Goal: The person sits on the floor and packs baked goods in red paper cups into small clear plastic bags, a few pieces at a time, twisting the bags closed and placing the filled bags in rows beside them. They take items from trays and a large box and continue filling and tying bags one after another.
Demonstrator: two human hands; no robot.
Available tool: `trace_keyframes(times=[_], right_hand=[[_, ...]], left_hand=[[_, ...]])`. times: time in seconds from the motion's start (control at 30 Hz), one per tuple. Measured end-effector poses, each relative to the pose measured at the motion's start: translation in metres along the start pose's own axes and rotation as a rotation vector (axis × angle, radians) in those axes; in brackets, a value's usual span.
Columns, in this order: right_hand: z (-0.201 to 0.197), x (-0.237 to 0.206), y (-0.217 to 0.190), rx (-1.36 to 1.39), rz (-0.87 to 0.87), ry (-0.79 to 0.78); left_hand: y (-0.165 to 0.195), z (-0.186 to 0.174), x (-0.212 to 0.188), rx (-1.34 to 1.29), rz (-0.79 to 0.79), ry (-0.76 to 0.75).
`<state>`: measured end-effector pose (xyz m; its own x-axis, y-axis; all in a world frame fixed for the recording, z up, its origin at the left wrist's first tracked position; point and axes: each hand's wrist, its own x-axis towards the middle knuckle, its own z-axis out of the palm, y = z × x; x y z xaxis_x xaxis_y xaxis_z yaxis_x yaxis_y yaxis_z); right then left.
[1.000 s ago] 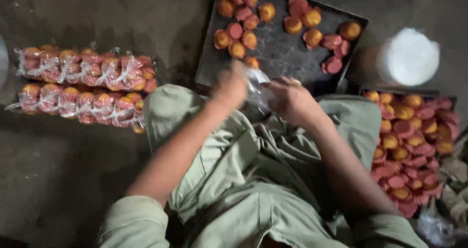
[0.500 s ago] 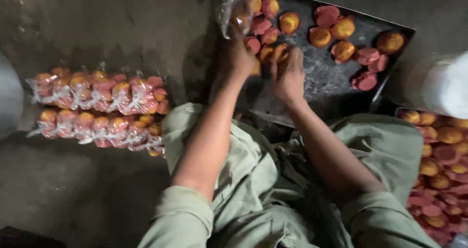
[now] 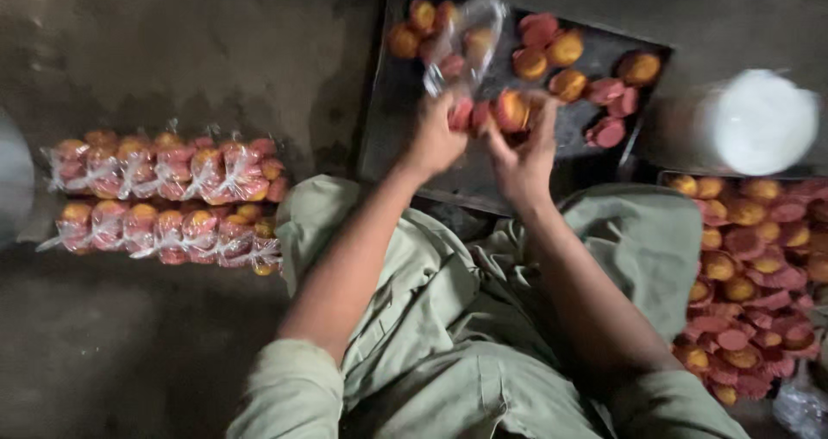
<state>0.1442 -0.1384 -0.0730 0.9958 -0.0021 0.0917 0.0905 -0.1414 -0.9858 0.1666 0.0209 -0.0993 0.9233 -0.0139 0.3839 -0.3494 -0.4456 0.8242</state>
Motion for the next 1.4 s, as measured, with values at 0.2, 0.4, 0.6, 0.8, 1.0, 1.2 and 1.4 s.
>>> trace_keyframes(times=[0.2, 0.4, 0.6, 0.8, 1.0, 1.2, 1.4], right_hand=[[-0.041, -0.061, -0.036, -0.215, 0.075, -0.072], [-0.049, -0.088, -0.038, 0.067, 0.128, 0.018], [-0.081, -0.078, -0.049, 0.465, 0.537, 0.189], [-0.121, -0.11, -0.092, 0.456, 0.325, 0.135], [-0.132, -0.136, -0.143, 0.063, -0.349, -0.289], [-0.135, -0.119, -0.151, -0.657, -0.218, -0.789], [-0.117, -0.078, -0.096, -1.227, 0.025, -1.183]], left_hand=[[0.071, -0.002, -0.077, -0.213, -0.314, -0.237], [0.091, 0.016, -0.111, -0.087, -0.153, -0.193], [0.101, 0.015, -0.099, 0.153, -0.105, -0.199], [0.103, -0.005, -0.099, 0.369, -0.429, -0.409], [0.114, 0.006, -0.095, 0.501, -0.226, -0.498], [0.168, -0.006, -0.062, -0.046, -0.468, -0.906], [0.198, 0.034, -0.057, 0.077, -0.128, -0.723]])
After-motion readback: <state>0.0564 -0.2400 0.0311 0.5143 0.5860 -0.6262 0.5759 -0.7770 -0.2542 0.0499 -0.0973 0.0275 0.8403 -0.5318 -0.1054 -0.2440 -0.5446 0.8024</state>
